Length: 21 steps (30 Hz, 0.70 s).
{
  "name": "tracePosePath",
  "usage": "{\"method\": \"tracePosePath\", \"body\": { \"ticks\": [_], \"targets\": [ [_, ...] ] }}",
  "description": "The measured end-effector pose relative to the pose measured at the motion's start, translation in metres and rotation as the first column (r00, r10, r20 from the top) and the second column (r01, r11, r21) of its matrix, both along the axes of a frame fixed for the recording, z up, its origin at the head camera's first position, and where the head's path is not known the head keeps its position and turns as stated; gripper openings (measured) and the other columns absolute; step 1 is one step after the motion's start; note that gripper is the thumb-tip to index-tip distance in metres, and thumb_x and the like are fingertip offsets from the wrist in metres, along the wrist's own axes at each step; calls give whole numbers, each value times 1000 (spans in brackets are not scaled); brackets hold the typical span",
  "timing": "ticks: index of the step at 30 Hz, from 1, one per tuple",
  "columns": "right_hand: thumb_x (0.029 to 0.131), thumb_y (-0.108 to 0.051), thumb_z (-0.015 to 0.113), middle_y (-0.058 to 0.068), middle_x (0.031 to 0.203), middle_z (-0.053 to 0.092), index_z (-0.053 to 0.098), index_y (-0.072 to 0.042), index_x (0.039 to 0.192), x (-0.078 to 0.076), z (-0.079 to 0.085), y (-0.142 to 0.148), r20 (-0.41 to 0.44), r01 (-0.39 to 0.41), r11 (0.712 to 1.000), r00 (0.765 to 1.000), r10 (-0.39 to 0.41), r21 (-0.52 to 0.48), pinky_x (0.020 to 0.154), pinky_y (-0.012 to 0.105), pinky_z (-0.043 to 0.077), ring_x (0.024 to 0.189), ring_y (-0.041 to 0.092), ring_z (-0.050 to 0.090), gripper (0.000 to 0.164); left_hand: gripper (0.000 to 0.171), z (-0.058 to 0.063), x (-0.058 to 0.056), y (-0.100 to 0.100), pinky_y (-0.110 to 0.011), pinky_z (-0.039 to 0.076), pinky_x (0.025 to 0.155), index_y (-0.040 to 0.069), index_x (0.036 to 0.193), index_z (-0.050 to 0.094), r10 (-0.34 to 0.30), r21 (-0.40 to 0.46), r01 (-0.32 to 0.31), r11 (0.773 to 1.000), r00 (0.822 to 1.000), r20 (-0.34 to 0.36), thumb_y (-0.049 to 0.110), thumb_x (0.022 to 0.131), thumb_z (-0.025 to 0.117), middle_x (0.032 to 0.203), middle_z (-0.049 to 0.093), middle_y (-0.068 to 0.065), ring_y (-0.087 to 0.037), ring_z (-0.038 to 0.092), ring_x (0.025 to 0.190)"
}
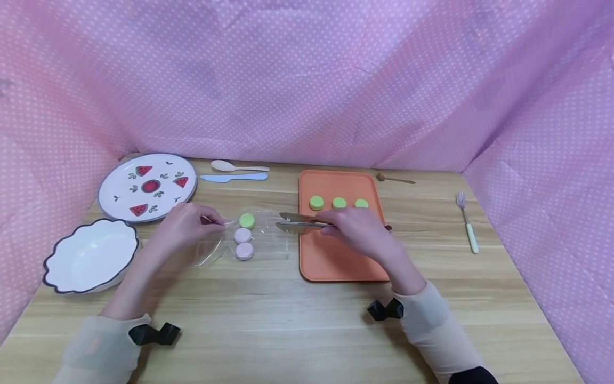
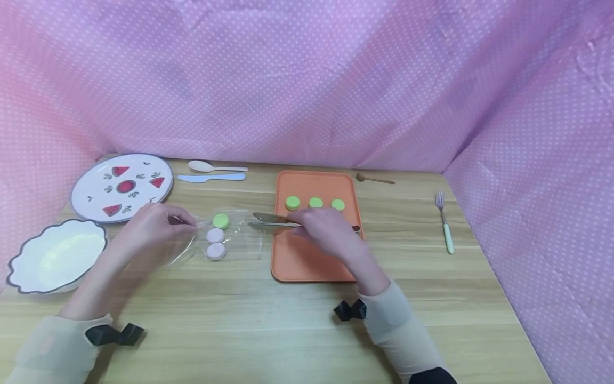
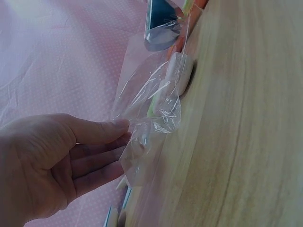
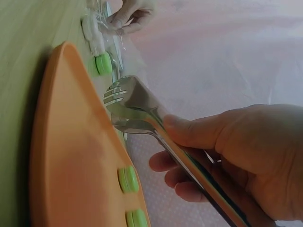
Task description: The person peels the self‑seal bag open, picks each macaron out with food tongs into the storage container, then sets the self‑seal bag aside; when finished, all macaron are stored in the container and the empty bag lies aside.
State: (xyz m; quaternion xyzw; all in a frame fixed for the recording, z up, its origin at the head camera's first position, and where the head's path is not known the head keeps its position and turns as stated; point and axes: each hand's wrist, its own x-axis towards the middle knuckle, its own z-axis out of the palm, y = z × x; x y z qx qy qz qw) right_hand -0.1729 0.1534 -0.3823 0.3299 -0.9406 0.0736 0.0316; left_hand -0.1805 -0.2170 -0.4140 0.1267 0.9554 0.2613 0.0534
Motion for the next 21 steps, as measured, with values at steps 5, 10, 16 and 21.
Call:
{"method": "tracePosePath", "body": {
  "ticks": [5,10,16,21],
  "targets": [
    [87,-34,66,-21,86,62,63,-34,101,0,0,-12,25,-3,1000,1000,3,23,54,25,41,66,4,52,15,3,0,0,0,-29,42,70,26,85,74,3,1,-3,1000,1000,12,27,82,72,84,73,8,-13,58,76],
    [88,-34,65,-20,74,55,59,-34,90,-1,-2,-21,44,-15,999,999,14,30,51,24,37,61,7,46,7,3,1,-1,0,-28,43,69,25,84,74,-11,-3,11,1000,1000,2,26,81,73,83,73,7,-12,59,74],
    [88,-37,64,-16,71,52,58,-33,88,-4,-5,-33,9,-18,998,1000,18,60,48,25,35,59,8,45,7,4,0,-1,1,-28,45,68,26,83,74,-25,-9,25,1000,999,-34,23,80,75,82,72,8,-10,60,74],
    [89,-33,64,-14,72,52,58,-29,89,-5,-7,-45,-6,-16,996,1000,17,85,47,24,35,61,7,47,7,4,0,-1,3,-27,47,68,26,84,73,-29,-10,29,1000,998,-48,24,81,74,81,72,8,-9,62,74]
  ]
}}
